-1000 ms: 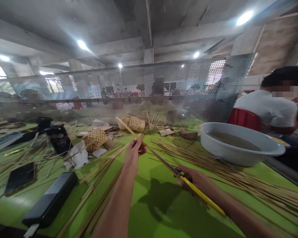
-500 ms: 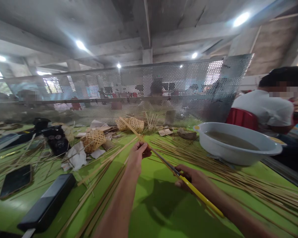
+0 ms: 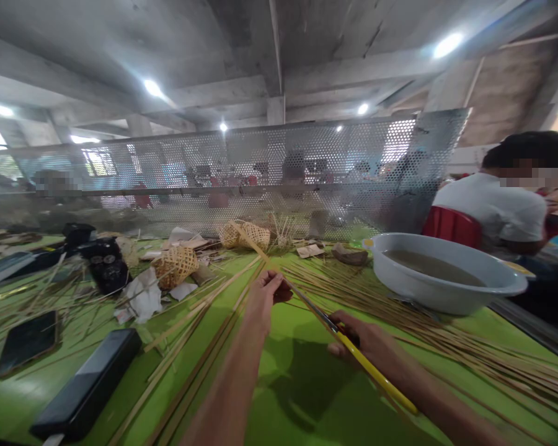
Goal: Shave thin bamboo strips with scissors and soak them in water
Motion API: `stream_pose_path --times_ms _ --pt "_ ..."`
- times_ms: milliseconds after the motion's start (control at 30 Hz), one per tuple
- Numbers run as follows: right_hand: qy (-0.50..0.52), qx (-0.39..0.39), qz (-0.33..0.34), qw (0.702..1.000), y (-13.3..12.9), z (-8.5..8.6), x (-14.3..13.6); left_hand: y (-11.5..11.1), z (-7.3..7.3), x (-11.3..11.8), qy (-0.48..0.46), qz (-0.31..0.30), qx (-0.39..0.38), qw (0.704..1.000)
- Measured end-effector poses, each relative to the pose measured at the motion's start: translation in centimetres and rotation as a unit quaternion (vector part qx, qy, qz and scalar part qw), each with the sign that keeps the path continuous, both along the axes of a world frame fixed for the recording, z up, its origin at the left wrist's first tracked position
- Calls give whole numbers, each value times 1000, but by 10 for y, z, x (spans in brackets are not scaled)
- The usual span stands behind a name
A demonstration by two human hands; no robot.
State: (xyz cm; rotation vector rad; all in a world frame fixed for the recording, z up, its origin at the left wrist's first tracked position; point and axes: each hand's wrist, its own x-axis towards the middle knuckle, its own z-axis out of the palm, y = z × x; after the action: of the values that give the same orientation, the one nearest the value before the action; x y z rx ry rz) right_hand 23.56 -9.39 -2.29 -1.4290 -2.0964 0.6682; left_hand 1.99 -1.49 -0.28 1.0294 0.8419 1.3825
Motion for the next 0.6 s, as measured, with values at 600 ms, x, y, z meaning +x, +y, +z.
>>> stream_pose_path --times_ms 600 --pt "49 -19 -3 999 5 -1 -3 -1 1 0 -6 -9 -9 1000"
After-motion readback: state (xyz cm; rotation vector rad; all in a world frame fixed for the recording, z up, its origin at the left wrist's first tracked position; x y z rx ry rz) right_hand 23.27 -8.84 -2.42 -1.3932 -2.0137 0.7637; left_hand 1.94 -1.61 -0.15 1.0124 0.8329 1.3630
